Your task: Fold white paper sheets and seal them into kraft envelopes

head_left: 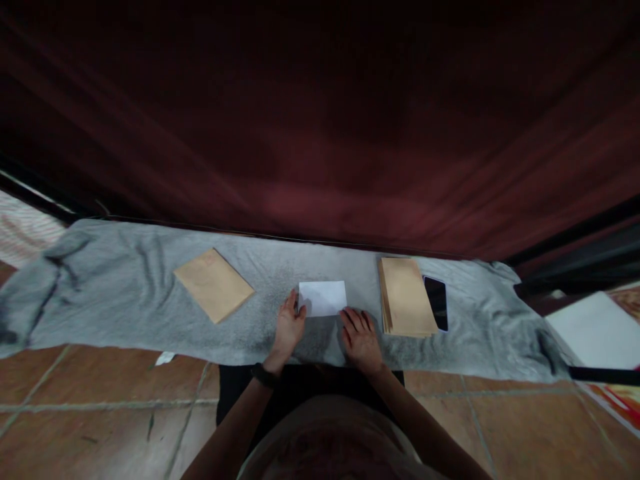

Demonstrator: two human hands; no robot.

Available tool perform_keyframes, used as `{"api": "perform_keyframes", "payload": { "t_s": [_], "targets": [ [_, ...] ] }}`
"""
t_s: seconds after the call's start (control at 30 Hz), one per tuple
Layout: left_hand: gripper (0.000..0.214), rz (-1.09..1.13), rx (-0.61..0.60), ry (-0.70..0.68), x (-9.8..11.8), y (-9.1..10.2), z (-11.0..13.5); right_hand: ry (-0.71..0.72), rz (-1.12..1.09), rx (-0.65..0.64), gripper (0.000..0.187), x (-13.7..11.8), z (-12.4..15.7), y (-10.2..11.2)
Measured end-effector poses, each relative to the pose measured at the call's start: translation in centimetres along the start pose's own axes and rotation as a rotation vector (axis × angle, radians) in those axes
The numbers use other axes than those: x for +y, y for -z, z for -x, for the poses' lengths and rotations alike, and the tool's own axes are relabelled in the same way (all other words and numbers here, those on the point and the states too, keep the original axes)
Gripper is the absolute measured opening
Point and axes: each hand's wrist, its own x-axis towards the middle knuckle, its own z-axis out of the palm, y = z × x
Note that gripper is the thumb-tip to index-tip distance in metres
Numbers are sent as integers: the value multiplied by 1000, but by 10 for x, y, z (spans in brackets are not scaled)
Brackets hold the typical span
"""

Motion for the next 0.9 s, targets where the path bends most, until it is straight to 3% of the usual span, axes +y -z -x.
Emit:
{"api": "perform_keyframes", "payload": {
  "t_s": [0.07,0.13,0.27,0.43,0.5,0.6,0.7,0.8,0.9],
  "targets": [
    [57,202,3,142,4,-3,-5,-8,12,5,46,-2,-2,-3],
    [56,313,-7,200,9,-3,-9,-27,30,15,46,-5,-4,-5],
    [44,398,-54,184,24,1,-4,-63,58,49,48,-15,-11,-7],
    [44,572,-203,175,61,8,14,-95,-13,79,59,-24,-30,3],
    [50,648,-255,166,74,9,18,-178,-191,91,52,-27,-41,9],
    [57,711,-217,244,80,10,20,-374,-631,144,41,-32,-56,14],
    [61,657,-180,335,73,7,23,-459,-916,180,50,-40,-65,14],
    [65,670,-245,328,63,-1,28,-498,-1196,204,50,-49,-63,8],
    [60,675,-260,283,55,-5,30,-529,-1273,190,48,-48,-58,1]
  ]
}}
